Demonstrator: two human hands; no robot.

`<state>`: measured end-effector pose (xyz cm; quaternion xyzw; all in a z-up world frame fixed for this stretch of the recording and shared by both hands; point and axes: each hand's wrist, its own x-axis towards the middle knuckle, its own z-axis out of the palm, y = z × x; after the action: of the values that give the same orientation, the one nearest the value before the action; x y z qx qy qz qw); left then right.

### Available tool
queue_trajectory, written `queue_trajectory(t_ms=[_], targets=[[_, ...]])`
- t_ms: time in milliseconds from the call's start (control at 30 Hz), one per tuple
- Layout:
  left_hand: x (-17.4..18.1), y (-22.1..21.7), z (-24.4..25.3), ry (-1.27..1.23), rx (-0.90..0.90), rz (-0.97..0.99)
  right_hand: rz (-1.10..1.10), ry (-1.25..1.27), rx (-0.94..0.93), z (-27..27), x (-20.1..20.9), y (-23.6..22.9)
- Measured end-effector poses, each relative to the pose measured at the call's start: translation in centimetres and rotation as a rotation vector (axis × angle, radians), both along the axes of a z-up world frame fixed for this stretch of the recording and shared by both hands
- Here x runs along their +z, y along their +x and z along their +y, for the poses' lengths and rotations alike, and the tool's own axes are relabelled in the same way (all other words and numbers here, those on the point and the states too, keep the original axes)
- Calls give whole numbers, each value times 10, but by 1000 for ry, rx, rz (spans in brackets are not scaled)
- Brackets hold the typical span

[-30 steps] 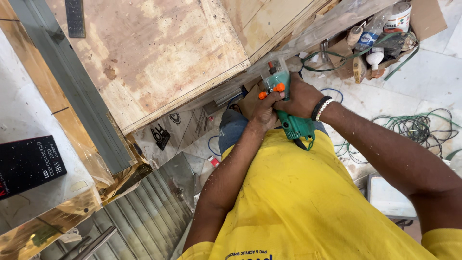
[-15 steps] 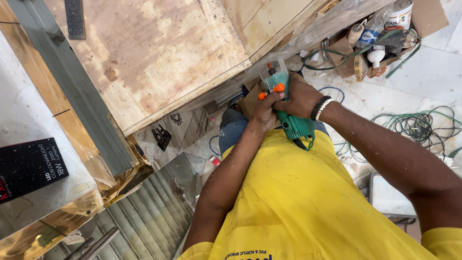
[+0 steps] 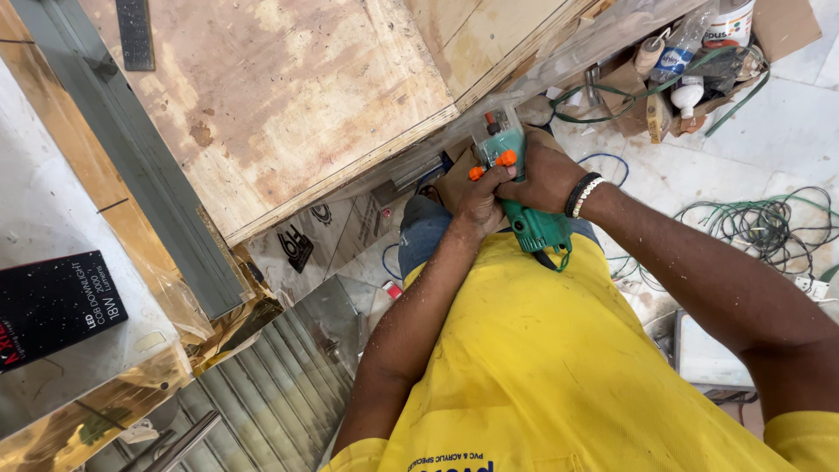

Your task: The person uses a handheld electric router to shape the edge of a wooden cabinet. They guide the tool along the edge, pause to clear wood shavings with their hand, and continue routing the same section.

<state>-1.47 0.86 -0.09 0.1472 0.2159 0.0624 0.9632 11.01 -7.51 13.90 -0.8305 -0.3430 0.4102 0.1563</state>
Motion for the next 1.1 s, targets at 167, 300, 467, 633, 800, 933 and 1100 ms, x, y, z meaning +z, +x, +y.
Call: queue_trajectory(t_ms=[167, 300, 467, 633, 800, 933, 1100], targets=[[1, -1, 1, 7, 5, -14, -219, 305, 142, -4, -12, 1], [-2, -2, 1, 9, 7, -8, 41, -24, -40, 0, -4, -2], [-1, -3, 2, 0, 5, -7, -62, 161, 30, 1, -4, -2], [-4, -3, 3, 19, 17, -25, -106, 145, 61, 0, -12, -2], [-4, -4, 4, -4, -5, 0, -10, 97, -5, 1, -12, -3], [-5, -5, 4, 0, 5, -9, -97, 193, 62, 1, -11, -4], [-15, -5, 4, -34, -21, -3, -2, 54, -8, 3, -9, -6]])
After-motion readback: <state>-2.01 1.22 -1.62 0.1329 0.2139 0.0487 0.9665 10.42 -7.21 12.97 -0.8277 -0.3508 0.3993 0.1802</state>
